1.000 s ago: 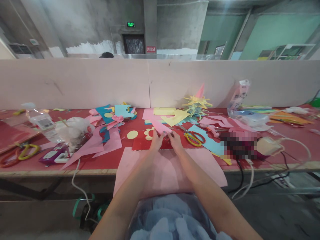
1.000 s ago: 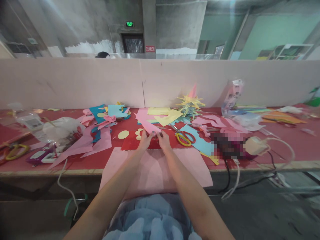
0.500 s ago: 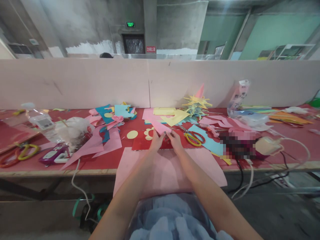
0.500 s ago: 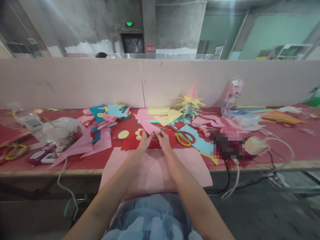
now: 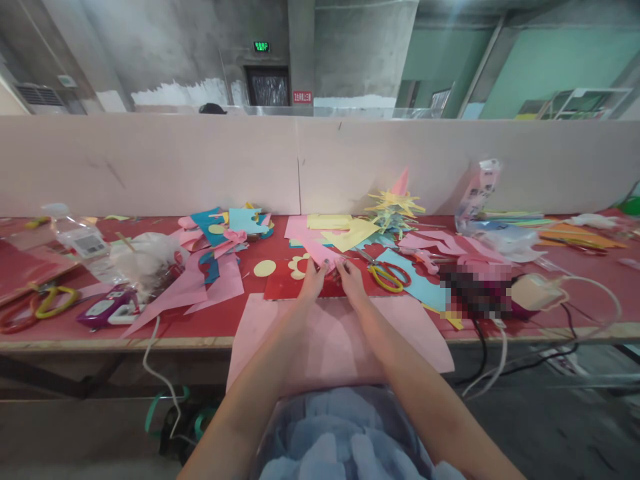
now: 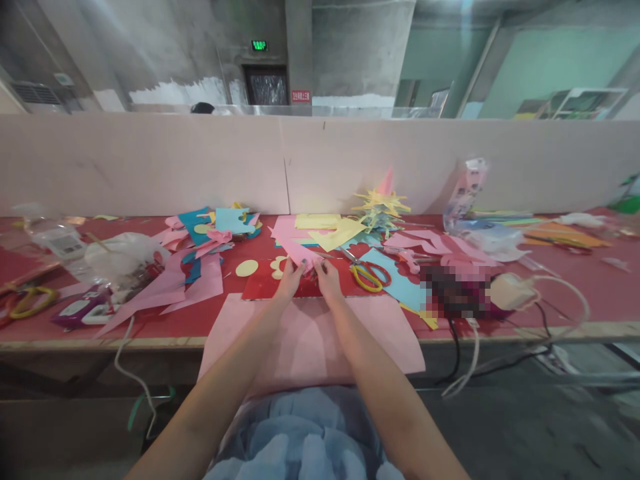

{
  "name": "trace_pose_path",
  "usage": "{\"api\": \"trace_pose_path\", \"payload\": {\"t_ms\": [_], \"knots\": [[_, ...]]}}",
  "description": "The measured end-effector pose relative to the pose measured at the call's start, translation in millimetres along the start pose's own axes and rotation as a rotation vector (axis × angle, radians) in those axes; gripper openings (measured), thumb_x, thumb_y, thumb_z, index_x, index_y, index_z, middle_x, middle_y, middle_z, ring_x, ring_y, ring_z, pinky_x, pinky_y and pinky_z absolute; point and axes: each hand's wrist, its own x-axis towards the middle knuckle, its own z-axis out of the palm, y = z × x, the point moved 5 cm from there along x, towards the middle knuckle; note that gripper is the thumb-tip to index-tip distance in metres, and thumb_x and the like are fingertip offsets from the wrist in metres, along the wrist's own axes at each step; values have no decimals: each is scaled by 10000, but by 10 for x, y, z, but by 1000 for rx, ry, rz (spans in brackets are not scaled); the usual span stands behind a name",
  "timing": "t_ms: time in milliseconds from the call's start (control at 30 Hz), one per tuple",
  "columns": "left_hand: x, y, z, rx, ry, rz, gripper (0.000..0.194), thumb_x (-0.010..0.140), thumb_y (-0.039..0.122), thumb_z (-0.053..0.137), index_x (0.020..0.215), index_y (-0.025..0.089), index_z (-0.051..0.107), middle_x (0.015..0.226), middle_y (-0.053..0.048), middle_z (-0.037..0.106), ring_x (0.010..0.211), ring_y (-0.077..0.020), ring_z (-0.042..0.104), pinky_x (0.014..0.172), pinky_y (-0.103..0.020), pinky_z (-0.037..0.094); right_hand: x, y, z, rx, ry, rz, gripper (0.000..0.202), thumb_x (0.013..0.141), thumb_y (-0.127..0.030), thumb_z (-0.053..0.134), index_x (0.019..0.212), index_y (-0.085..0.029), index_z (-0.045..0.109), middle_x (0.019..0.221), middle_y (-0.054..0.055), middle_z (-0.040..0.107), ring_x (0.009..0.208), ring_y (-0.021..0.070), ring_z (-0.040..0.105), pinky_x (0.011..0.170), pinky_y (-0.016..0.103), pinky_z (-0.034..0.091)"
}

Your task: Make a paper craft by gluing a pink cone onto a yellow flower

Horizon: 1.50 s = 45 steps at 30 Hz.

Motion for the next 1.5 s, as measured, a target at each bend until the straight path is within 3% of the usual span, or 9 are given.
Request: {"api": "trace_pose_path", "payload": {"t_ms": [367,600,733,900,1133,1333,1500], "knots": [[20,-68,-41,-42,36,-43,327,710,312,643,959,169,488,926,-55,607,911,-170,564,834,-295,434,-35,-67,7,-32,-5,-31,382,715,-567,542,579,-223,446,454,-40,486,441,127,435,475,259,342],[73,-197,-86,-158,43,-126,358,719,462,598,926,191,487,874,-34,609,798,-155,600,713,-294,495,-67,-87,82,88,-84,18,425,741,-607,472,660,-204,583,538,5,582,449,144,493,452,283,384],[64,-210,-84,-207,37,-158,383,701,477,614,928,197,486,878,-31,609,746,-138,605,681,-286,508,-41,-42,54,154,-47,36,420,726,-604,496,745,-201,612,626,12,622,451,128,493,435,275,380],[53,-198,-41,-219,9,-182,445,637,429,692,961,196,495,969,-56,617,803,-159,614,662,-275,511,-1,7,23,204,-9,51,363,690,-557,568,772,-205,604,596,-10,600,416,113,460,409,270,350],[70,-195,-36,-169,19,-170,478,655,462,665,1015,212,472,986,-54,618,856,-162,616,738,-290,503,-10,-19,35,186,-22,47,335,685,-537,578,724,-204,596,603,-6,611,402,105,444,412,264,348],[59,-231,-95,-93,76,-117,644,571,363,759,1087,225,399,1132,-87,556,1031,-189,552,864,-301,450,-55,-96,65,140,-70,42,287,665,-492,617,700,-207,614,499,-28,560,393,113,454,416,256,353],[86,-240,-107,-76,72,-84,574,618,331,728,1074,200,406,1125,-103,552,1033,-196,547,878,-329,446,-65,-136,78,141,-102,24,284,682,-484,606,643,-203,597,534,-23,582,405,105,459,427,248,361]]}}
